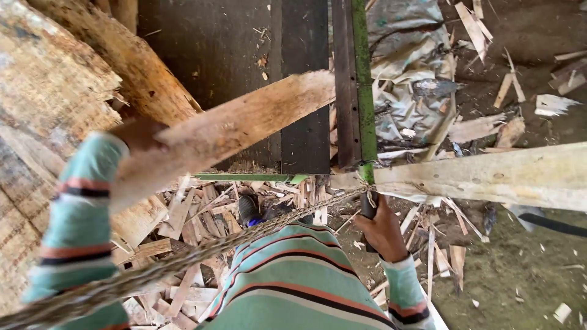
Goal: Splitting wood into thin sheets or veneer using a large mechanical splitter machine.
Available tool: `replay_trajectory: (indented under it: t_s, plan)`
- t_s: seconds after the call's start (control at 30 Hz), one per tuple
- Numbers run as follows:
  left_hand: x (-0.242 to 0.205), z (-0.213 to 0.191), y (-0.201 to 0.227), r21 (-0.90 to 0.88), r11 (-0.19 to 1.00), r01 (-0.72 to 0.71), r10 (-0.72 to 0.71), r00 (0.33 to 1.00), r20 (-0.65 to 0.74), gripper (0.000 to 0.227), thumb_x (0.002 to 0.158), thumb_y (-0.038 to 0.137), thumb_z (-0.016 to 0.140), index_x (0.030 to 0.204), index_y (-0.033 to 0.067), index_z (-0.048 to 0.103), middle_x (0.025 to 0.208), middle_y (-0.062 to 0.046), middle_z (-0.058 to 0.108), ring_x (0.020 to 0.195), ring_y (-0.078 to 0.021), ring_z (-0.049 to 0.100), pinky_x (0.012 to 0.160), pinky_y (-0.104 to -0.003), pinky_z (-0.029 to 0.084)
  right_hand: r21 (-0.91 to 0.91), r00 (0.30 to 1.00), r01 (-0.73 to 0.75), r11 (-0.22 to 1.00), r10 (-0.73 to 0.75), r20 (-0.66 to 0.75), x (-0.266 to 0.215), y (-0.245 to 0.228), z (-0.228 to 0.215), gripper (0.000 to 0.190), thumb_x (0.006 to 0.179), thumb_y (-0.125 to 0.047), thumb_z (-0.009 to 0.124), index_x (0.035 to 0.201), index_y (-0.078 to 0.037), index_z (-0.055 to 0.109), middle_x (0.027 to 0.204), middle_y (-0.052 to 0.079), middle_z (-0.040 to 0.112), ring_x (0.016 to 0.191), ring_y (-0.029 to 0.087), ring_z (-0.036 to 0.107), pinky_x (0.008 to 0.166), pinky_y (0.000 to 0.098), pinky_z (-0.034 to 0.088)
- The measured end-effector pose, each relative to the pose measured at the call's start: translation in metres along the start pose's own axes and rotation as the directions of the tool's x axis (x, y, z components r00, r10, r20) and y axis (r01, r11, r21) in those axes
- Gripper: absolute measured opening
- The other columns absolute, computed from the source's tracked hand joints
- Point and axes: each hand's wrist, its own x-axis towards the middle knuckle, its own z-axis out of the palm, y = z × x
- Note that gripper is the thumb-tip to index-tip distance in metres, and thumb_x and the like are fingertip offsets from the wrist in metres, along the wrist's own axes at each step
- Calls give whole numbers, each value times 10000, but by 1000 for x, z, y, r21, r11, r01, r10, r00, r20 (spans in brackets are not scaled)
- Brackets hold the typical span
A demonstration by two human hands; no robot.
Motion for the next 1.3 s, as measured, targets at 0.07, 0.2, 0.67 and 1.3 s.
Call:
replay_trajectory:
  t_s: [0.07, 0.2, 0.67, 1.3]
  plan:
    - [31, -31, -24, 145, 989, 44, -53, 997, 60, 551, 891, 279, 796, 1411, 178, 645, 1314, -95, 748, 1172, -290, 710, 1104, -471, 502, 11, 999, -46, 999, 46, 8, 3, 13, 14, 611, 762, -237, 761, 1287, -21, 536, 826, 169, 663, 651, 293, 653, 590, 441, 535]
    - [94, -89, -38, 278, 958, 78, -103, 991, 79, 576, 884, 254, 809, 1437, 233, 649, 1390, -40, 714, 1263, -277, 666, 1206, -501, 383, 90, 997, -78, 993, 76, 27, 2, 16, 28, 598, 762, -235, 740, 1283, -20, 542, 783, 150, 642, 600, 263, 648, 510, 410, 524]
    - [230, -38, -144, 341, 940, 6, -66, 984, 165, 695, 732, 281, 944, 1376, 186, 701, 1328, -82, 744, 1273, -311, 664, 1102, -450, 489, 140, 958, -279, 950, 285, -26, 5, 12, 32, 558, 823, -191, 721, 1317, 7, 553, 717, 91, 629, 530, 171, 592, 457, 353, 508]
    - [26, -32, 3, -692, 598, -404, 38, 877, -479, 391, 842, 102, 695, 1233, 107, 680, 1169, -97, 720, 1076, -308, 663, 933, -444, 531, 307, 941, -321, 896, 266, 207, -8, -60, -39, 444, 798, -225, 739, 1184, -26, 643, 769, 92, 702, 451, 199, 596, 419, 360, 515]
